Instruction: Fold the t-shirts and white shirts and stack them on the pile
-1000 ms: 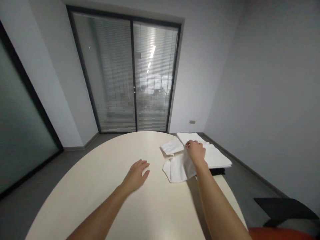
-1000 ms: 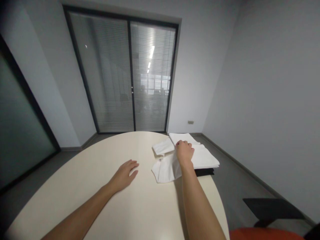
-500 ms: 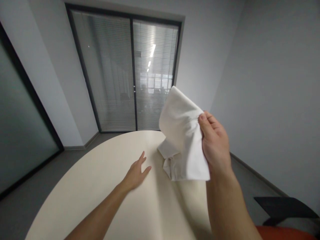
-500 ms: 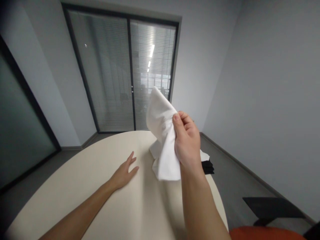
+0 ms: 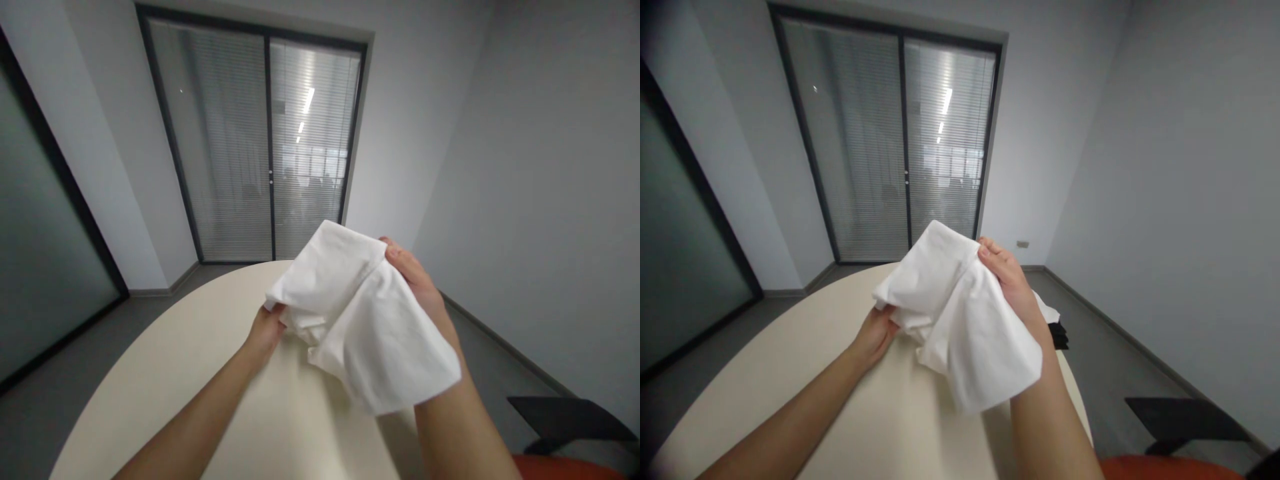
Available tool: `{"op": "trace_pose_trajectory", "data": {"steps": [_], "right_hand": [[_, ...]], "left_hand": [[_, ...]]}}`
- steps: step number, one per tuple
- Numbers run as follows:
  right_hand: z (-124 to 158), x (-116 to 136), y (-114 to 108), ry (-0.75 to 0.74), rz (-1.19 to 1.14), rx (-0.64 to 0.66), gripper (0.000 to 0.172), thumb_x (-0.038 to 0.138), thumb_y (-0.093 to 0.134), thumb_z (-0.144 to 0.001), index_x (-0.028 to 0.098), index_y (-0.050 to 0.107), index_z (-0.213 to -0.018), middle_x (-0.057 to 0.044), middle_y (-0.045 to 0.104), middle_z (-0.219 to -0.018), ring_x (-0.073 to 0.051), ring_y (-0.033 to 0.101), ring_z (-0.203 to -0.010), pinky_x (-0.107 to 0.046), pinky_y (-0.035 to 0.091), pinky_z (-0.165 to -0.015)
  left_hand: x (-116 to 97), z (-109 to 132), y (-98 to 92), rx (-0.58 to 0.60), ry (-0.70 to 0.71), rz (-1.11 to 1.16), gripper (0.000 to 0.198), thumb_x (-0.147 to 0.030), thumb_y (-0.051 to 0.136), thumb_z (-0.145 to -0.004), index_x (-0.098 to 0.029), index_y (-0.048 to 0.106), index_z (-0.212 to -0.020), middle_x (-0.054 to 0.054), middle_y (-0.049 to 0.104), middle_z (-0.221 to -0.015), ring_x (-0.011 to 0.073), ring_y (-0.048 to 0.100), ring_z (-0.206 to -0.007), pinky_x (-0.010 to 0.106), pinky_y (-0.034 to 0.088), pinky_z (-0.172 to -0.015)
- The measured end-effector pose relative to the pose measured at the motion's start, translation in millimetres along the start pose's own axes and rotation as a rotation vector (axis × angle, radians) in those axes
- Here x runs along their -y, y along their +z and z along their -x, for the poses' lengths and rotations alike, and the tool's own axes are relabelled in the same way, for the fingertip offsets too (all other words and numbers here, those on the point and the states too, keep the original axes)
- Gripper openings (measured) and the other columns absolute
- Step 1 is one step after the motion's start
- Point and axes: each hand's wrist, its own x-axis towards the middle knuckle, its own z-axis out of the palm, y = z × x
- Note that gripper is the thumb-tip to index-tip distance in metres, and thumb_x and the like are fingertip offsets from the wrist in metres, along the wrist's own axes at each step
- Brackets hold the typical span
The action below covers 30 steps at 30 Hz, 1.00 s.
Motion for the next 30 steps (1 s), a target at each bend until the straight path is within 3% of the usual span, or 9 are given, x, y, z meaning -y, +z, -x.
{"op": "trace_pose_trajectory", "data": {"steps": [5,8,12,15,18,21,23,26,30], "right_hand": [[4.3,-14.8,-9.4,0.224,-0.153,0.636,0.060,0.069,0.068,-0.078,0.021,0.059,-0.113,0.000,0.067,-0.071,-0.010,0.052,-0.044,-0.021,0.041,-0.045],[-6.1,-30.7,4.1,0.350,0.042,0.612,0.055,0.065,0.060,-0.087,0.020,0.058,-0.118,-0.007,0.073,-0.091,-0.012,0.064,-0.062,-0.023,0.048,-0.056],[-19.0,-54.2,27.5,0.499,0.245,0.342,0.062,0.071,0.042,-0.093,0.017,0.061,-0.118,-0.012,0.071,-0.109,-0.017,0.068,-0.083,-0.026,0.052,-0.067],[-18.7,-64.5,32.6,0.501,0.241,0.467,0.068,0.073,0.044,-0.091,0.017,0.060,-0.128,-0.012,0.071,-0.116,-0.020,0.067,-0.097,-0.029,0.053,-0.077],[-15.0,-71.8,29.0,0.514,0.305,0.725,0.083,0.068,0.063,-0.083,0.015,0.048,-0.145,-0.011,0.074,-0.110,-0.021,0.069,-0.096,-0.029,0.053,-0.083],[-12.6,-83.4,26.6,0.513,0.605,0.823,0.087,0.061,0.077,-0.071,0.015,0.054,-0.142,-0.012,0.074,-0.113,-0.023,0.070,-0.097,-0.030,0.052,-0.085],[-11.3,-93.5,28.1,0.531,0.831,0.791,0.078,0.056,0.080,-0.065,0.017,0.065,-0.131,-0.013,0.073,-0.117,-0.026,0.071,-0.098,-0.031,0.053,-0.083],[-9.0,-106.0,31.1,0.569,0.949,0.836,0.047,0.040,0.080,-0.065,0.018,0.077,-0.107,-0.012,0.077,-0.102,-0.028,0.072,-0.090,-0.032,0.054,-0.074],[-9.2,-108.3,25.4,0.484,0.961,0.770,0.025,0.024,0.072,-0.073,0.019,0.078,-0.096,-0.010,0.078,-0.096,-0.025,0.072,-0.091,-0.029,0.051,-0.074]], "left_hand": [[-63.4,-7.3,1.1,-0.129,0.127,0.145,0.043,-0.049,0.072,-0.073,-0.021,0.063,-0.104,0.007,0.068,-0.129,0.0269,0.064,-0.116,0.036,0.056,-0.090],[-86.6,9.8,5.8,0.034,0.124,0.091,0.035,-0.051,0.071,-0.074,-0.024,0.061,-0.094,0.003,0.063,-0.137,0.0295,0.063,-0.118,0.039,0.055,-0.091],[-88.6,39.6,24.4,0.645,-0.070,-0.090,0.036,-0.051,0.073,-0.074,-0.020,0.067,-0.091,0.011,0.071,-0.122,0.0353,0.062,-0.119,0.045,0.048,-0.101],[-83.9,53.3,41.0,1.112,-0.235,-0.219,0.046,-0.057,0.064,-0.084,-0.018,0.070,-0.108,0.013,0.071,-0.121,0.0332,0.061,-0.121,0.047,0.041,-0.109],[-84.4,55.6,47.9,1.318,-0.304,-0.355,0.053,-0.062,0.060,-0.087,-0.019,0.069,-0.118,0.012,0.069,-0.128,0.0293,0.059,-0.126,0.044,0.040,-0.111],[-81.9,45.3,39.0,1.148,-0.208,-0.478,0.044,-0.056,0.057,-0.091,-0.018,0.071,-0.110,0.011,0.073,-0.118,0.0262,0.065,-0.115,0.040,0.047,-0.102],[-71.5,33.2,25.2,0.827,-0.052,-0.610,0.036,-0.048,0.056,-0.093,-0.018,0.071,-0.104,0.011,0.075,-0.109,0.0245,0.069,-0.104,0.038,0.051,-0.095],[-43.9,15.6,-0.3,0.387,0.164,-0.932,0.041,-0.037,0.069,-0.080,-0.023,0.068,-0.118,0.011,0.063,-0.136,0.0288,0.058,-0.125,0.040,0.045,-0.104],[-17.3,6.4,-22.9,0.341,0.086,-1.253,0.047,-0.033,0.072,-0.072,-0.023,0.069,-0.118,0.013,0.067,-0.129,0.0325,0.063,-0.119,0.042,0.046,-0.102]]}}
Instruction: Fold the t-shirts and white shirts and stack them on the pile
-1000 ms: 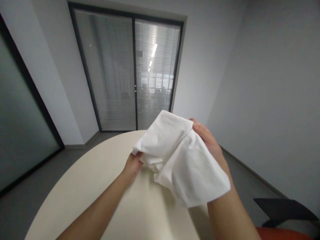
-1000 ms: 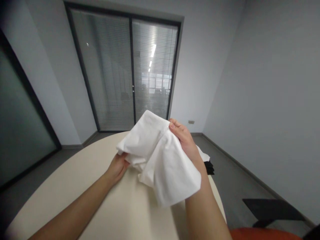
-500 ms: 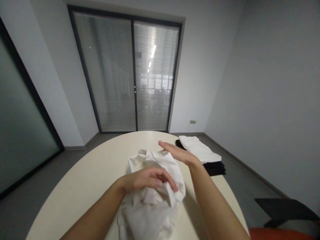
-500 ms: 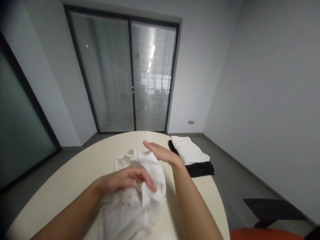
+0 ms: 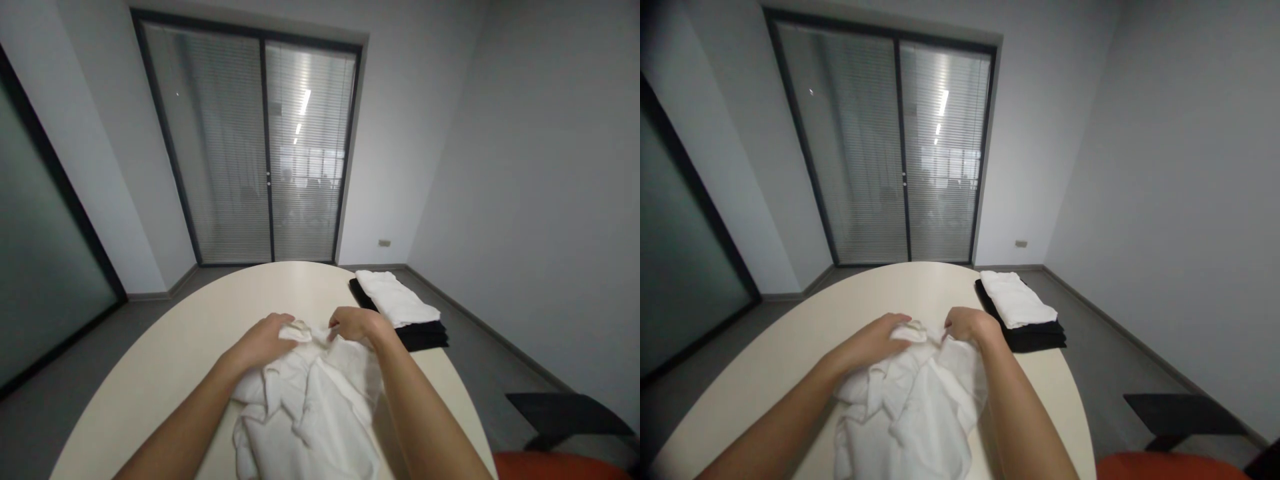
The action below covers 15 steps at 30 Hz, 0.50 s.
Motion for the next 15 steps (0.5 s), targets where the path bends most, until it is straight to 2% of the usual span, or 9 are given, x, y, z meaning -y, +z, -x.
{"op": "trace_pose_trajectory", "data": {"steps": [2,4,6,8,10,12,15], "right_hand": [[4.5,-3.2,-8.3,0.031,0.016,-0.191,0.023,0.025,0.065,-0.082,0.019,0.076,-0.102,-0.012,0.076,-0.103,-0.025,0.070,-0.095,-0.029,0.049,-0.079],[10.8,-4.0,-20.1,0.066,-0.023,-0.435,0.024,0.027,0.055,-0.092,0.019,0.072,-0.107,-0.012,0.074,-0.108,-0.024,0.068,-0.098,-0.029,0.047,-0.081],[18.7,-0.2,-32.1,0.050,-0.140,-0.699,0.027,0.031,0.046,-0.098,0.021,0.068,-0.110,-0.009,0.074,-0.106,-0.022,0.067,-0.097,-0.028,0.045,-0.081],[27.9,8.6,-41.2,-0.059,-0.279,-0.898,0.029,0.037,0.042,-0.100,0.021,0.064,-0.111,-0.006,0.073,-0.101,-0.020,0.065,-0.090,-0.027,0.044,-0.078],[37.9,21.0,-45.7,-0.226,-0.365,-0.937,0.031,0.041,0.041,-0.100,0.021,0.062,-0.109,-0.004,0.070,-0.095,-0.018,0.062,-0.082,-0.026,0.043,-0.074],[47.1,33.9,-45.8,-0.353,-0.398,-0.863,0.030,0.043,0.041,-0.100,0.021,0.061,-0.106,-0.001,0.067,-0.086,-0.016,0.058,-0.074,-0.025,0.041,-0.069],[55.3,46.5,-42.7,-0.390,-0.434,-0.800,0.030,0.044,0.042,-0.100,0.022,0.061,-0.104,0.003,0.059,-0.072,-0.014,0.051,-0.063,-0.023,0.036,-0.060]], "left_hand": [[1.0,1.0,-1.7,0.020,-0.053,-0.078,0.049,-0.034,0.070,-0.074,-0.023,0.068,-0.122,0.012,0.072,-0.118,0.0324,0.068,-0.108,0.041,0.049,-0.094],[-5.0,2.3,-9.7,-0.008,-0.107,-0.064,0.057,-0.039,0.069,-0.076,-0.022,0.063,-0.130,0.011,0.075,-0.109,0.0317,0.070,-0.100,0.039,0.051,-0.087],[-14.7,3.5,-20.5,-0.007,-0.145,0.061,0.067,-0.048,0.067,-0.079,-0.020,0.056,-0.139,0.008,0.077,-0.094,0.0289,0.072,-0.087,0.034,0.052,-0.074],[-26.3,5.3,-30.2,0.021,-0.161,0.246,0.077,-0.055,0.066,-0.080,-0.018,0.048,-0.146,0.003,0.075,-0.076,0.0250,0.070,-0.069,0.029,0.049,-0.058],[-38.7,8.1,-35.7,0.043,-0.141,0.447,0.082,-0.056,0.067,-0.081,-0.018,0.044,-0.149,0.000,0.072,-0.068,0.0221,0.067,-0.060,0.027,0.045,-0.051],[-49.9,10.7,-36.0,0.052,-0.089,0.624,0.077,-0.053,0.068,-0.082,-0.018,0.046,-0.147,0.002,0.073,-0.073,0.0209,0.068,-0.063,0.026,0.046,-0.054],[-58.6,10.2,-31.3,0.053,-0.001,0.722,0.060,-0.047,0.074,-0.078,-0.018,0.059,-0.129,0.003,0.074,-0.081,0.0198,0.069,-0.072,0.026,0.049,-0.062]]}}
